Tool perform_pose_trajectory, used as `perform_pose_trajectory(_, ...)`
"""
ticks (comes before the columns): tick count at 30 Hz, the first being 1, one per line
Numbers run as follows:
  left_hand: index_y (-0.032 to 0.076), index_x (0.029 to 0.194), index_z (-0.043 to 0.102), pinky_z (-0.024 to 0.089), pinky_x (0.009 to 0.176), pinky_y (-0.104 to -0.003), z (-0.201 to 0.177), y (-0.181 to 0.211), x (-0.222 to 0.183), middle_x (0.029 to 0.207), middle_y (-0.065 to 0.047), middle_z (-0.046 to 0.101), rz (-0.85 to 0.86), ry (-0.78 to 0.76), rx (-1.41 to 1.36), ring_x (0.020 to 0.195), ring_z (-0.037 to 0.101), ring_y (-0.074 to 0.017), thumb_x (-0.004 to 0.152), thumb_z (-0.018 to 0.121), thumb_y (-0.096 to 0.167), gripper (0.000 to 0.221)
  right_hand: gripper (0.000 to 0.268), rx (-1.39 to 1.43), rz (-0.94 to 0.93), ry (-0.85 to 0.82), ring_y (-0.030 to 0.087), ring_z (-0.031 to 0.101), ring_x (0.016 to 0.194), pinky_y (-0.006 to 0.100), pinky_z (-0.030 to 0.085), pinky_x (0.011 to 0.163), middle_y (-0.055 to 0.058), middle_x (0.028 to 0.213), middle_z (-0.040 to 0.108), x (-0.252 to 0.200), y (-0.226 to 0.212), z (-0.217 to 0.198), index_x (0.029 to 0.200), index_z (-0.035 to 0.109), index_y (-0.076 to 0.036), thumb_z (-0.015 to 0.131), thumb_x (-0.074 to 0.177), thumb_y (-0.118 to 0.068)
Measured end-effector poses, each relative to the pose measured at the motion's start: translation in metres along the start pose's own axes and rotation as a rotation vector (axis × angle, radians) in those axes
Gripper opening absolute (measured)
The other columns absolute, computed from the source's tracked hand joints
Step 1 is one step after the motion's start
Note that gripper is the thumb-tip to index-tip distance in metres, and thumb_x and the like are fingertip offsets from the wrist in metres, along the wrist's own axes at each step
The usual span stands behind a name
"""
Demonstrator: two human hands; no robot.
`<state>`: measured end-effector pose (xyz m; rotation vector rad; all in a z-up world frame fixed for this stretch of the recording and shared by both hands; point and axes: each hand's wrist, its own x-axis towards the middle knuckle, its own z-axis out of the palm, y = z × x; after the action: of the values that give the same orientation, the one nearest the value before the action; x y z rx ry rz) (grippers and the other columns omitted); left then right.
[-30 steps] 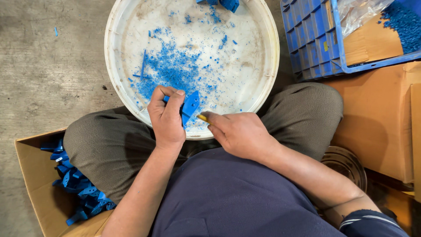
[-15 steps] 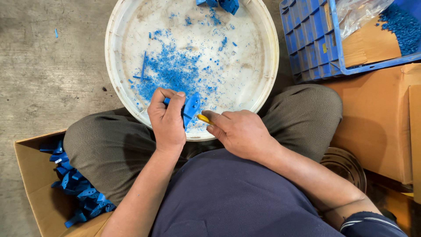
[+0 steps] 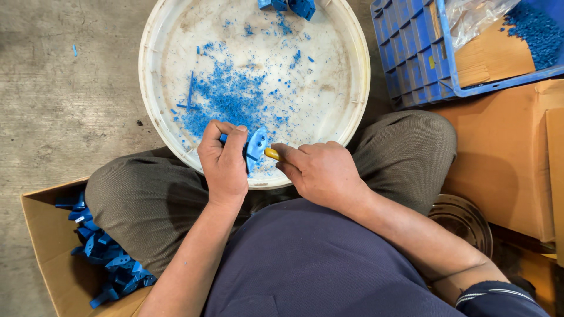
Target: The person trims excess material from blue plastic components using a utility knife.
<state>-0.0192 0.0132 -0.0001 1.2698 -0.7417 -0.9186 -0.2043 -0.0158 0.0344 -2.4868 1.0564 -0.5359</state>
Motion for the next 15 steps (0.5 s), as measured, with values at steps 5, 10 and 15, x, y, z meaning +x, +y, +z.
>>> perform_pose_trajectory(5, 0.008, 0.079, 0.051, 0.030, 0.052, -0.024, 0.000, -0.003, 0.001, 0.071, 0.004, 0.050, 0.006, 0.004, -0.007, 0.061, 0.038, -0.0026, 0.098, 0.063, 0.006, 0.023, 0.028, 0.009, 0.025, -0.023, 0.033, 0.066, 0.059, 0.047, 0.048, 0.051, 0.008, 0.066, 0.067, -0.002, 0.000, -0.003, 0.117, 0.072, -0.014, 0.064, 0.096, -0.031)
perform_pose_trajectory(10, 0.007, 0.082, 0.052, 0.035, 0.062, -0.024, -0.005, -0.001, 0.000, 0.077, 0.003, 0.053, 0.061, 0.008, -0.030, 0.070, 0.042, -0.0034, 0.097, 0.064, 0.005, 0.020, 0.023, 0.054, 0.111, -0.093, 0.034, 0.068, 0.066, 0.048, 0.050, 0.056, 0.008, 0.074, 0.071, -0.010, -0.001, -0.009, 0.110, 0.071, -0.013, 0.060, 0.100, -0.031)
perform_pose_trajectory(15, 0.006, 0.082, 0.054, 0.036, 0.061, -0.025, 0.002, -0.004, 0.006, 0.075, 0.002, 0.053, 0.043, 0.010, 0.011, 0.069, 0.042, -0.0047, 0.096, 0.064, 0.006, 0.017, 0.027, 0.121, 0.067, -0.084, 0.035, 0.068, 0.065, 0.049, 0.050, 0.055, 0.010, 0.070, 0.070, -0.011, 0.002, -0.010, 0.108, 0.073, -0.011, 0.060, 0.097, -0.032)
